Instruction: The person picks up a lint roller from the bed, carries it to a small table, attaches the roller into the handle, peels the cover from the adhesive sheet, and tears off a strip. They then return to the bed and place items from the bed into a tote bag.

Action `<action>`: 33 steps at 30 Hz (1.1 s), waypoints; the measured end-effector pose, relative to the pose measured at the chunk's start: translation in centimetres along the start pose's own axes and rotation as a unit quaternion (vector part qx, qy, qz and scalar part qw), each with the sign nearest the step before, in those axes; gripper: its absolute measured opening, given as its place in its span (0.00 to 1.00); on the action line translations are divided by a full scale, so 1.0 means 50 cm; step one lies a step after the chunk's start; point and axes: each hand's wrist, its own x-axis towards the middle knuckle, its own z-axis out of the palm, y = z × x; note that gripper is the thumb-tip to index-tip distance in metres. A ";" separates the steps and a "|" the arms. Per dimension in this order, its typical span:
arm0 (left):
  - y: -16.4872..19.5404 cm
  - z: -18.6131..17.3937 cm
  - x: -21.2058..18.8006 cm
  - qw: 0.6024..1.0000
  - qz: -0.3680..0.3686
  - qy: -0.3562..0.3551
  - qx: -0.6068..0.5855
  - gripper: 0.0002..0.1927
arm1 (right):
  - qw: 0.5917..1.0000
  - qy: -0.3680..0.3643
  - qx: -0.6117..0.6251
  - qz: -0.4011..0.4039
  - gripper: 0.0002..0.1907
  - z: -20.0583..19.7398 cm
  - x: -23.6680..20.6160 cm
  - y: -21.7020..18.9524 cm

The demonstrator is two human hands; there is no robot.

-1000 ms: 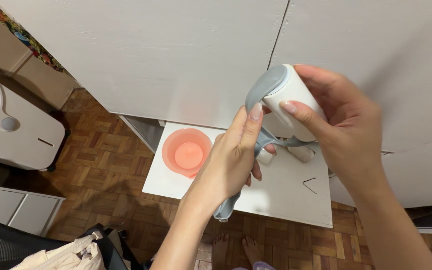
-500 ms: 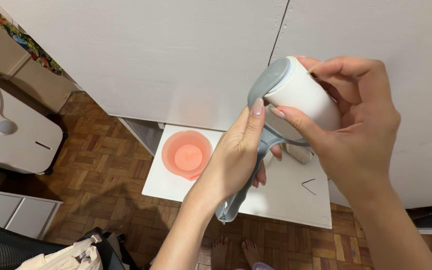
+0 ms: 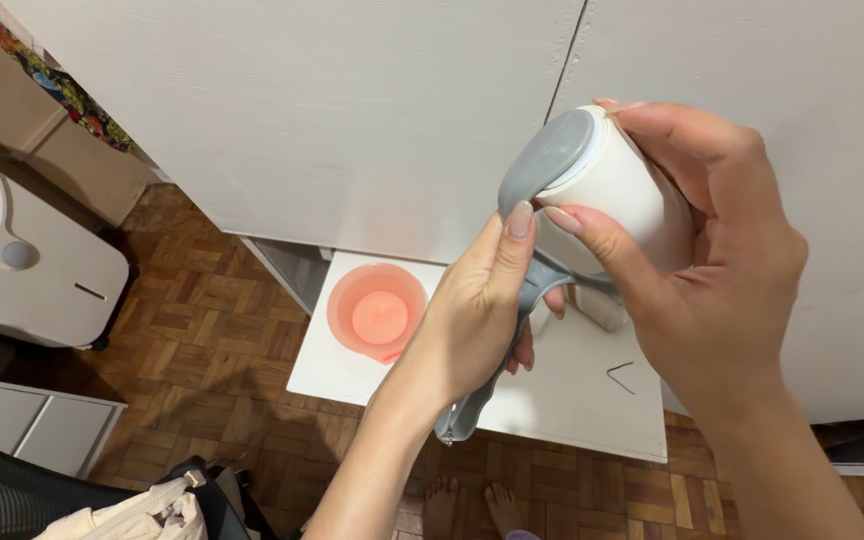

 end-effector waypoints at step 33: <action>0.003 -0.001 -0.004 0.999 0.028 0.024 0.028 0.37 | 1.000 0.007 0.020 0.007 0.25 -0.005 0.010 -0.019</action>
